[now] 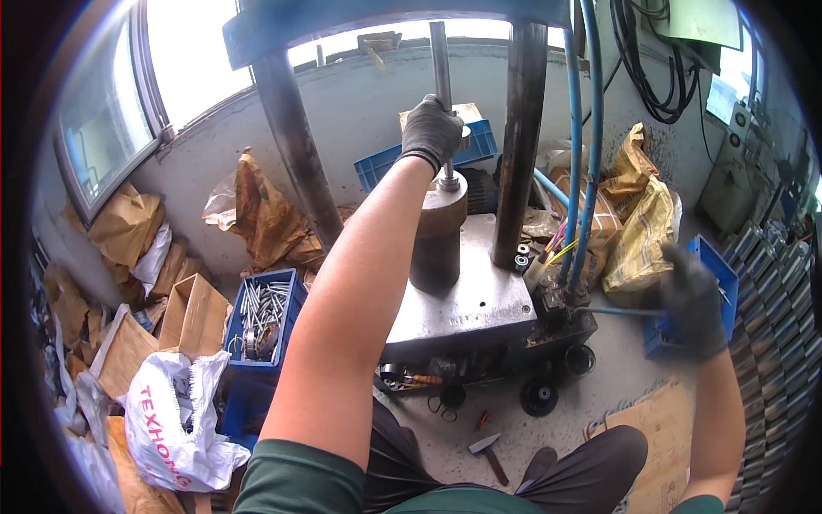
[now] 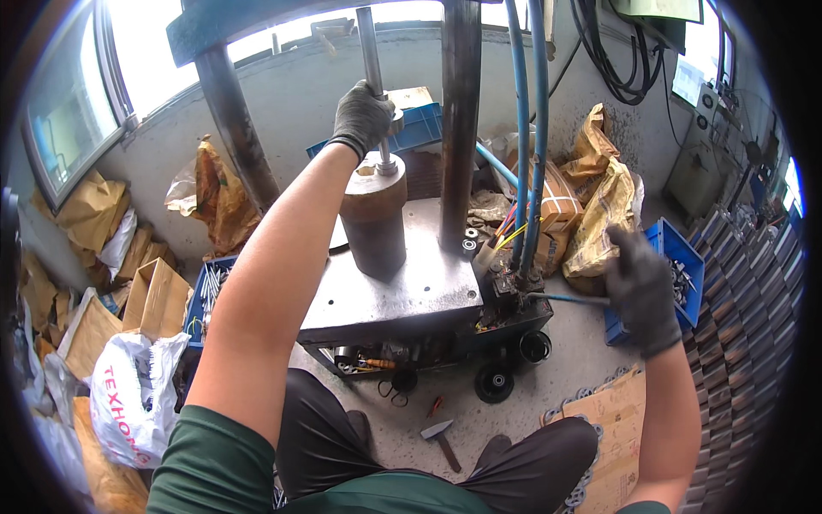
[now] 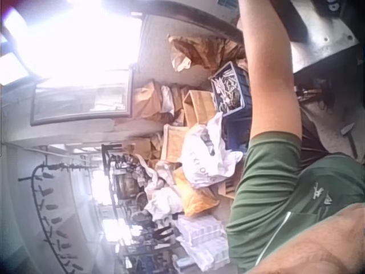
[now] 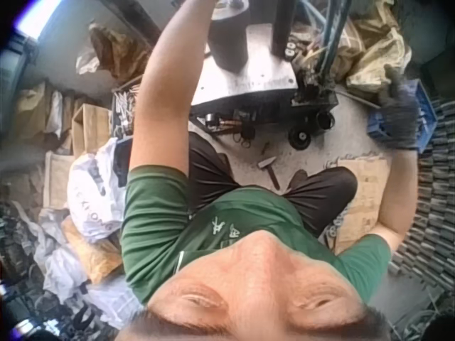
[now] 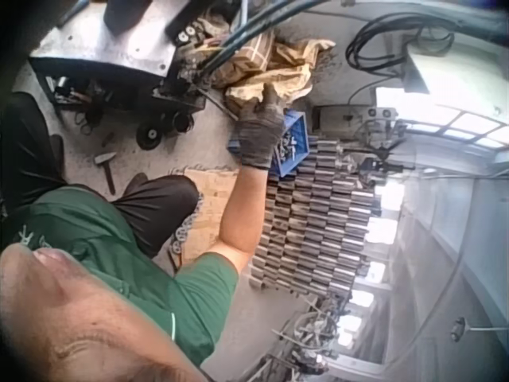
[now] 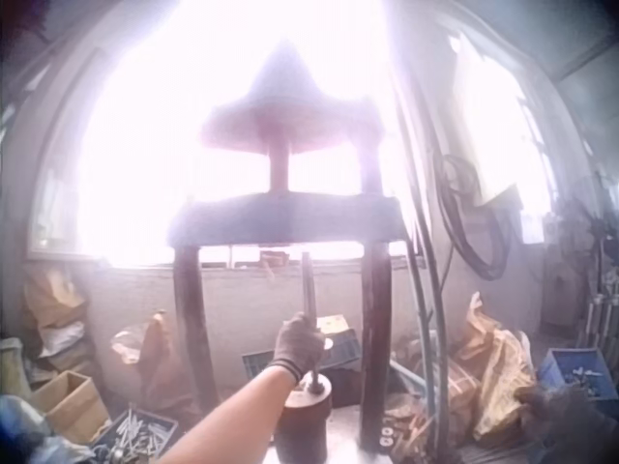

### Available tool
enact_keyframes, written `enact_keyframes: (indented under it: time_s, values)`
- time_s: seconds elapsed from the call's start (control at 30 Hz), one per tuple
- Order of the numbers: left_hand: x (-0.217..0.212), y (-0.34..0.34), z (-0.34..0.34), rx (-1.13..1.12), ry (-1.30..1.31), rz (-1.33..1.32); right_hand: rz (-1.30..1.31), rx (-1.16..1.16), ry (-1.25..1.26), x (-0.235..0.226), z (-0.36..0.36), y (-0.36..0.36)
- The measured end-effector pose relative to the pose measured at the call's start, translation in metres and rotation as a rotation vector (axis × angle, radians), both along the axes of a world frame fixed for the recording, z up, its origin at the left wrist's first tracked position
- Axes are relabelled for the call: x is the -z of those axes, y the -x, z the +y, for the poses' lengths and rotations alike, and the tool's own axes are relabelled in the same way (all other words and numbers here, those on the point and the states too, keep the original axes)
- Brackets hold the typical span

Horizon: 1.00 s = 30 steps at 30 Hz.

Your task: Assemble cylindrical metal components and gears using a vertical press machine.

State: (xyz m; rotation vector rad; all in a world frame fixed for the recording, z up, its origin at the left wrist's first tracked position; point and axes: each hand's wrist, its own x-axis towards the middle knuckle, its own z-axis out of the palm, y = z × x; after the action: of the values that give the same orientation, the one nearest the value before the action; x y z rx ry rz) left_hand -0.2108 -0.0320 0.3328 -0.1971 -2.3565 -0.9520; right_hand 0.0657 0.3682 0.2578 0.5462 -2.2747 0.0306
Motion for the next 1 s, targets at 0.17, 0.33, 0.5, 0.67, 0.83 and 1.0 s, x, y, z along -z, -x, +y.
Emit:
enact_keyframes:
  time_s: [0.17,0.33,0.5,0.67,0.83,1.0]
  values:
    - [-0.008,-0.007,0.002,0.064,-0.052,-0.098,-1.067,0.106,0.263,0.038,-0.021,-0.115]
    - [-0.007,-0.001,0.004,0.061,-0.067,-0.074,-0.994,0.165,0.151,0.070,-0.024,-0.147]
    - [-0.001,0.003,-0.004,-0.017,0.033,-0.013,-0.896,0.180,0.159,0.046,-0.033,-0.124]
    - [-0.002,0.001,0.000,0.057,-0.096,-0.088,-0.808,0.127,0.246,0.042,-0.034,-0.120]
    - [-0.009,-0.005,0.003,0.043,-0.023,-0.073,-0.874,0.157,0.098,0.051,-0.025,-0.123]
    - [-0.003,0.002,0.000,-0.021,0.055,-0.014,-0.823,0.174,0.228,0.047,-0.033,-0.121]
